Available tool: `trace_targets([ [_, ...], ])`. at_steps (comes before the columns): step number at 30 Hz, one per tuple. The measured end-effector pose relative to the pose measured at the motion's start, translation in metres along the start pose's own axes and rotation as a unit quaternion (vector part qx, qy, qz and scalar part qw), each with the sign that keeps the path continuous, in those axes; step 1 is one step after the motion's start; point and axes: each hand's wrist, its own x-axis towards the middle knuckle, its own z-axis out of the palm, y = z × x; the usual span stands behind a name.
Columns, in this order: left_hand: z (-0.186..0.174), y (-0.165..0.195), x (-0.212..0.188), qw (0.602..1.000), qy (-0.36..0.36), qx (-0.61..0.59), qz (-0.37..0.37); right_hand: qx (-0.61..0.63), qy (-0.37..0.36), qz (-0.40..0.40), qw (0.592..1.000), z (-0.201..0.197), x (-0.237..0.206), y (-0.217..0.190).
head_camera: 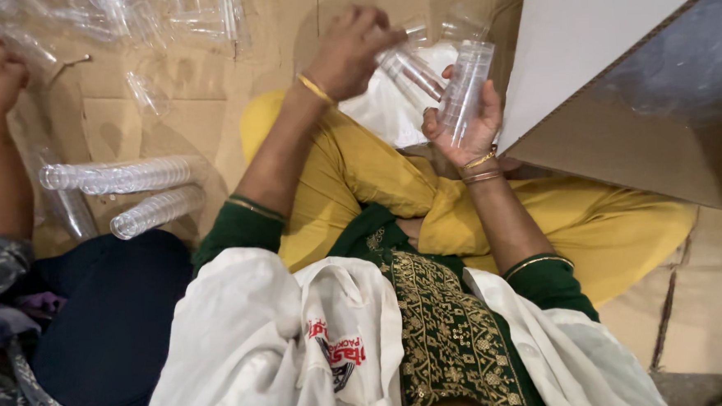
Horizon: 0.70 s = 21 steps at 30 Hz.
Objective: The person sits on the floor and packs clear plastic cups. They wrap stacks of cups with white paper or film, place wrapped stacks into a clear plastic bag, and set finished stacks aside while handling loose cups from the pile.
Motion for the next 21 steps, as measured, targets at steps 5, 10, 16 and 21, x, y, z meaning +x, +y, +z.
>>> trace_targets([
  [5,-0.019,0.029,-0.033,0.991,0.073,-0.113,-0.005,-0.016,0.024,0.025,0.999,0.007,-0.006,0.008],
  [10,-0.010,0.054,-0.060,0.686,0.210,-0.659,-0.224,0.084,-0.099,0.079,0.988,0.030,-0.015,0.012],
  [16,0.022,0.094,-0.081,0.562,0.146,-0.774,-0.252,0.115,-0.115,0.105,0.981,0.048,-0.017,0.030],
  [21,-0.008,0.075,-0.100,0.494,0.244,-0.804,-0.223,-0.191,-0.029,0.038,0.980,0.078,-0.022,0.043],
])
